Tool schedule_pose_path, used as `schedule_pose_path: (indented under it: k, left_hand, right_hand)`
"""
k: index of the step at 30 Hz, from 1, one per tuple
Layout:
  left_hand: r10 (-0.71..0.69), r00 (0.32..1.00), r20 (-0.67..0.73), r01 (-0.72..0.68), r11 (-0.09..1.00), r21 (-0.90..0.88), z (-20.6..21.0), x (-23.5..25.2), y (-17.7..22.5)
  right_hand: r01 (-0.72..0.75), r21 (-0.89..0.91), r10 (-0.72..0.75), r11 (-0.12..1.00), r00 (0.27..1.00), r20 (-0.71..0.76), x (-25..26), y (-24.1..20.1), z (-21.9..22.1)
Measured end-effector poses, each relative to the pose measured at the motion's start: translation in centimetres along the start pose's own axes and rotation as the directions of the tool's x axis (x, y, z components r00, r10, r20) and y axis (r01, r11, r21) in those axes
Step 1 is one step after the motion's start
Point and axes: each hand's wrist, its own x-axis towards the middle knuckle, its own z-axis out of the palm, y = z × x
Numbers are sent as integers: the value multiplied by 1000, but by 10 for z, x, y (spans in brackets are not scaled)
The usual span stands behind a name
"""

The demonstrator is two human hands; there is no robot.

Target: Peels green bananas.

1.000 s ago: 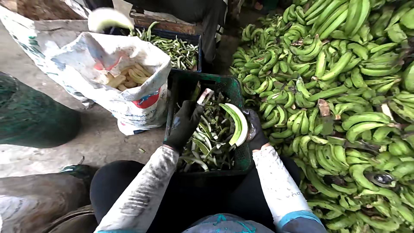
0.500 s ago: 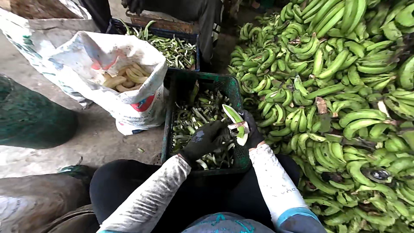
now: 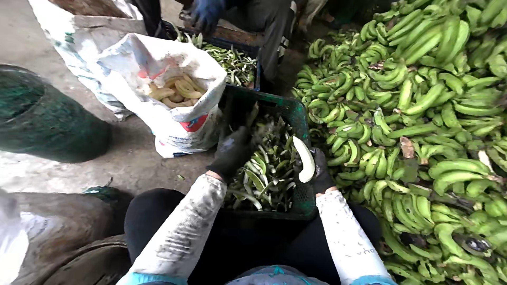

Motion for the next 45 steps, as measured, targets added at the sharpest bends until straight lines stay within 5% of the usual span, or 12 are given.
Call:
schedule_pose_path:
  k: [3, 6, 11, 14, 17, 19, 22, 24, 27, 32, 39, 45]
  left_hand:
    - [-125, 941, 313, 51, 970, 236, 5, -17, 1]
    - [-150, 855, 496, -15, 950, 313, 17, -26, 7]
    - [-93, 860, 502, -61, 957, 282, 15, -26, 13]
    - [-70, 917, 392, -13, 979, 205, 1, -23, 13]
    - [-31, 962, 270, 20, 999, 43, -7, -19, 8]
    - [10, 978, 210, 40, 972, -231, -10, -20, 6]
    - [113, 980, 164, 27, 738, -674, -3, -24, 11]
    - [202, 964, 172, 20, 590, -807, 4, -27, 20]
    - [306, 922, 236, 8, 596, -803, 21, -27, 30]
    - [245, 944, 221, 29, 607, -794, 48, -24, 41]
    - [353, 915, 197, -50, 583, -811, 62, -22, 40]
    - [267, 940, 212, 16, 587, -810, 65, -21, 40]
  right_hand:
    - [106, -134, -125, 985, 982, -141, 18, 20, 24]
    - [130, -267, -157, 955, 984, -84, 22, 17, 81]
    - [221, -220, -161, 950, 951, 263, 22, -45, 210]
    - [387, -347, -237, 854, 884, 403, 13, -79, 244]
    - [519, -574, -281, 634, 846, 454, 2, -94, 208]
    - [522, -679, -264, 517, 851, 454, -6, -91, 156]
    - [469, -584, -221, 662, 867, 446, -4, -79, 95]
    - [386, -459, -202, 800, 894, 399, -16, -65, 64]
    - [320, -299, -207, 899, 913, 352, -31, -44, 39]
    - [452, -366, -290, 813, 861, 419, -27, -38, 35]
    - [387, -365, -256, 847, 898, 356, -36, -46, 34]
    - [424, -396, -285, 814, 887, 364, -36, -45, 33]
